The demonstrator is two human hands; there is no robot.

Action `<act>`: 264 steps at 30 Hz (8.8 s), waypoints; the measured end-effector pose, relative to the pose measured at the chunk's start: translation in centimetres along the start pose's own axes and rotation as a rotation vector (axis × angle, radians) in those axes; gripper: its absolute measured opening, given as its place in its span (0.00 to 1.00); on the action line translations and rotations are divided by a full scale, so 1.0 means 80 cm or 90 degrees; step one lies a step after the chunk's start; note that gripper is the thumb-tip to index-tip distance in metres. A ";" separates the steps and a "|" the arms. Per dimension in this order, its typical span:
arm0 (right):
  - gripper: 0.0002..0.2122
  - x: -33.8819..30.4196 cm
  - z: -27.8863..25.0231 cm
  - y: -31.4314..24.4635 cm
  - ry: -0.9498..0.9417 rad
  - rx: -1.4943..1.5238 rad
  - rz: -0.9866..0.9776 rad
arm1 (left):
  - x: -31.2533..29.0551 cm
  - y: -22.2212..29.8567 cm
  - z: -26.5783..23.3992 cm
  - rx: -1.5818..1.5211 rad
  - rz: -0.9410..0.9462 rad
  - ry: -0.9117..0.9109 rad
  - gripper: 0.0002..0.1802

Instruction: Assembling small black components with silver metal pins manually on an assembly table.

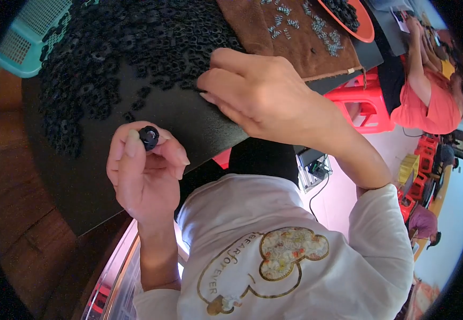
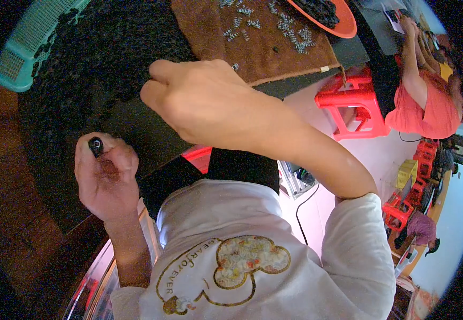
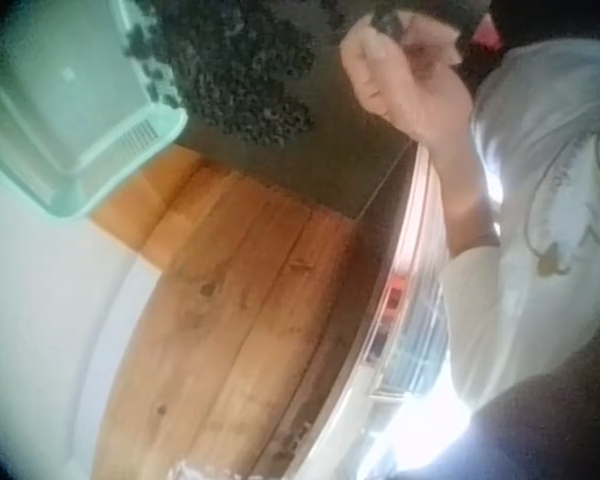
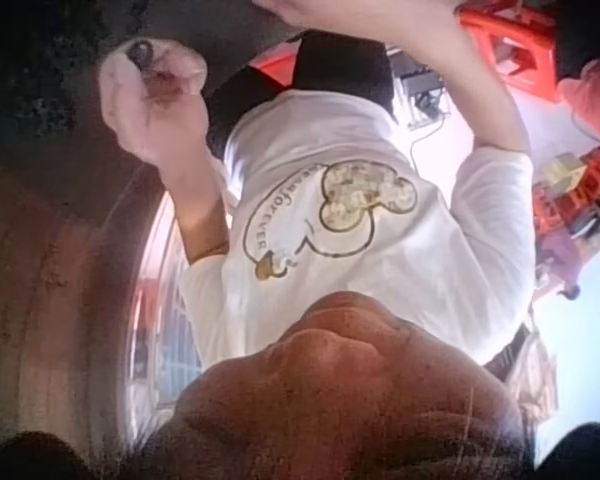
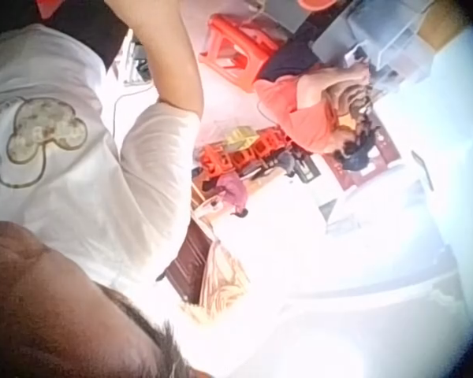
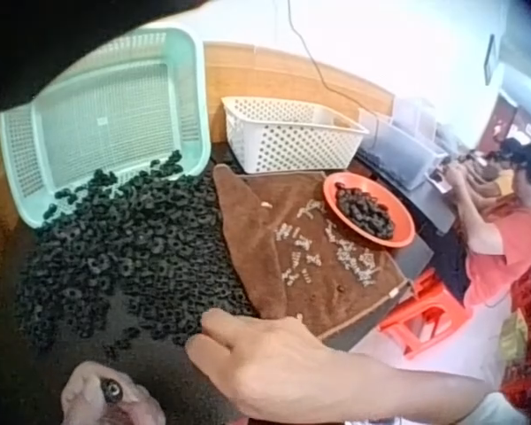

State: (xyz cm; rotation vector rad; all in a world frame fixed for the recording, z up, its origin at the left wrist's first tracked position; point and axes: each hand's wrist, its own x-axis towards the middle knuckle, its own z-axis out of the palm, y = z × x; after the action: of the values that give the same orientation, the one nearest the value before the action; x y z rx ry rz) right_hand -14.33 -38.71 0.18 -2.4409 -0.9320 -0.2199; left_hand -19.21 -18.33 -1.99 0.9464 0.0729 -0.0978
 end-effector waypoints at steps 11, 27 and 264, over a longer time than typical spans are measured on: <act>0.05 0.026 0.006 -0.006 -0.070 -0.204 -0.062 | 0.005 -0.006 -0.009 0.026 0.042 -0.045 0.14; 0.06 0.017 0.003 0.001 -0.044 -0.094 -0.026 | 0.005 -0.012 -0.012 -0.021 0.043 -0.085 0.13; 0.13 -0.034 0.006 -0.007 0.120 -0.076 -0.202 | -0.010 -0.045 0.017 0.188 0.046 -0.182 0.10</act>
State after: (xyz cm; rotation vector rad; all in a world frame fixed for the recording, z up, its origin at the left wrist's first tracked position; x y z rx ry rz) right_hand -16.79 -39.68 -0.89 -2.3154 -1.2469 -0.6221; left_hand -20.40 -21.46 -3.99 1.2199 -0.2460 -0.1793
